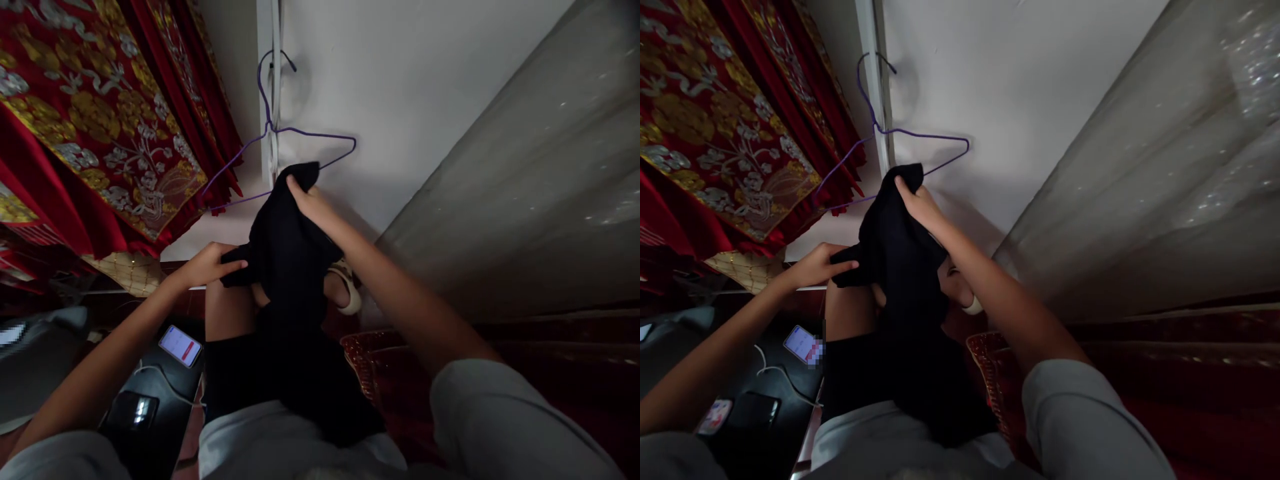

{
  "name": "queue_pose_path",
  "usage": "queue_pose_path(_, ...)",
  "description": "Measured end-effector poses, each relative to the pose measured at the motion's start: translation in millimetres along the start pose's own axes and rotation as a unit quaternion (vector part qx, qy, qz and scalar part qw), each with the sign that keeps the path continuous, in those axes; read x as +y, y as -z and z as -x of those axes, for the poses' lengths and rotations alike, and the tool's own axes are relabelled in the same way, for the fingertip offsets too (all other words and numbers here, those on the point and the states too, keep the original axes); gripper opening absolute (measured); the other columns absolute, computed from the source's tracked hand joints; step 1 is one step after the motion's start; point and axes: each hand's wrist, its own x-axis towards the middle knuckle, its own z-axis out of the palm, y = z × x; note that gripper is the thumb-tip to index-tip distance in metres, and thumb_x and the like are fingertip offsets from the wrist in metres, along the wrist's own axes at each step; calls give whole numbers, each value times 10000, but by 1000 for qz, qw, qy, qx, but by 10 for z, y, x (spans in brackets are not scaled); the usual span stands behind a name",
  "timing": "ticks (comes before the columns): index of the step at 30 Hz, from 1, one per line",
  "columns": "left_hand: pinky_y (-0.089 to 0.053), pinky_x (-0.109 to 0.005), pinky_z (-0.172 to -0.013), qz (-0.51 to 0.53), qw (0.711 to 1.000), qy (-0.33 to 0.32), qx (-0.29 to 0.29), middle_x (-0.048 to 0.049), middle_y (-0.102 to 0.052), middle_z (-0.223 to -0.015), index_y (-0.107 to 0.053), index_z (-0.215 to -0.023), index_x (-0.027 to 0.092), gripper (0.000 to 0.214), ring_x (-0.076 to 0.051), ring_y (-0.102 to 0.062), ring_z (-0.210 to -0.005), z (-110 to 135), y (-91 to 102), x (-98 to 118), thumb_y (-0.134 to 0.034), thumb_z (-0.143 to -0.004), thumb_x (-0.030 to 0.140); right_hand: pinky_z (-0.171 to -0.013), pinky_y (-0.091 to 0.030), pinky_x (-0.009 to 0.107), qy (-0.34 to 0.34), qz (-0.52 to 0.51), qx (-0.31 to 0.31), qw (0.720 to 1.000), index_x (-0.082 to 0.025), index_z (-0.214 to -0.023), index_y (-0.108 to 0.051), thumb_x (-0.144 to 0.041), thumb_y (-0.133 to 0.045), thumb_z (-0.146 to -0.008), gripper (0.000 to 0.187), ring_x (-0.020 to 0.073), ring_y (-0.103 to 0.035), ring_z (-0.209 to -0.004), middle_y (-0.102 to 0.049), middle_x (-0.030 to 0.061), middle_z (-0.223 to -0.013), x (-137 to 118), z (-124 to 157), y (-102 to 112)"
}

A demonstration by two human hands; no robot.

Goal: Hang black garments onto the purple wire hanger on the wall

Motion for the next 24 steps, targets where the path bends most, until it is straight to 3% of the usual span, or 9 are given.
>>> queue_pose_path(3, -383, -244, -537, -34, 999, 41, -9, 4, -609, -640, -609, -714, 176, 391, -147, -537, -584, 247, 160, 31, -632, -922, 506, -770, -537, 362, -25, 3, -20, 999, -218, -793, -643, -664, -584, -908, 464, 255, -665, -843, -659, 73, -721, 331, -105, -144)
queue_pose_path(6, -417, -272, -608, -154, 984, 95, 1, -33, -665, -693, -653, -732, 190, 261, -178, -580, -626, 393, 275, -10, -598, -917, 366, -712, -511, 354, 19, 34, -21, 999, -228, -688, -591, -652, -665, -849, 459, 228, -614, -739, -603, 39, -653, 457, -48, -10)
queue_pose_path(9, -448, -320, -700, -251, 956, 131, 81, -81, -696, -765, -676, -792, 202, 181, -227, -623, -687, 386, 374, -25, -535, -899, 243, -694, -496, 361, 32, 49, -25, 998, -221, -699, -605, -617, -665, -864, 432, 221, -597, -710, -595, 29, -663, 424, 148, 210)
queue_pose_path(12, -445, -350, -727, -298, 933, 136, 152, -112, -671, -757, -631, -761, 191, 184, -258, -622, -699, 191, 488, 30, -500, -890, 183, -701, -493, 359, 44, 38, -14, 998, -216, -713, -604, -598, -633, -895, 424, 221, -608, -725, -607, 34, -697, 308, 355, 394)
queue_pose_path(14, -432, -343, -699, -285, 940, 153, 110, -98, -638, -700, -578, -667, 197, 216, -241, -588, -643, -5, 571, 65, -517, -870, 156, -696, -490, 352, 43, 37, -5, 998, -213, -690, -590, -590, -630, -897, 431, 217, -612, -725, -607, 37, -699, 225, 434, 501)
queue_pose_path(17, -416, -307, -659, -213, 966, 144, -41, -40, -580, -592, -536, -536, 203, 271, -185, -503, -551, -266, 668, 58, -602, -766, 77, -692, -491, 349, 41, 43, -8, 998, -207, -708, -618, -569, -639, -890, 405, 218, -620, -733, -641, 41, -719, 129, 471, 642)
queue_pose_path(18, -409, -298, -650, -186, 972, 128, -60, -20, -552, -552, -527, -504, 204, 285, -169, -467, -529, -322, 691, 44, -620, -718, 40, -699, -495, 352, 42, 42, -12, 998, -206, -728, -635, -560, -643, -888, 389, 222, -626, -742, -658, 43, -734, 111, 476, 677)
queue_pose_path(21, -389, -293, -658, -128, 987, 89, 24, 20, -401, -446, -428, -435, 210, 368, -147, -390, -509, -395, 737, 21, -602, -670, -14, -730, -503, 361, 41, 26, -16, 999, -203, -777, -673, -531, -657, -888, 347, 233, -648, -767, -689, 48, -775, 93, 504, 709)
queue_pose_path(24, -427, -303, -734, -89, 979, 64, 169, 14, -432, -487, -452, -520, 199, 341, -166, -484, -612, -430, 754, 116, -511, -825, 58, -755, -507, 354, 40, 5, -23, 999, -200, -791, -689, -521, -653, -899, 341, 235, -666, -794, -700, 46, -796, 94, 571, 594)
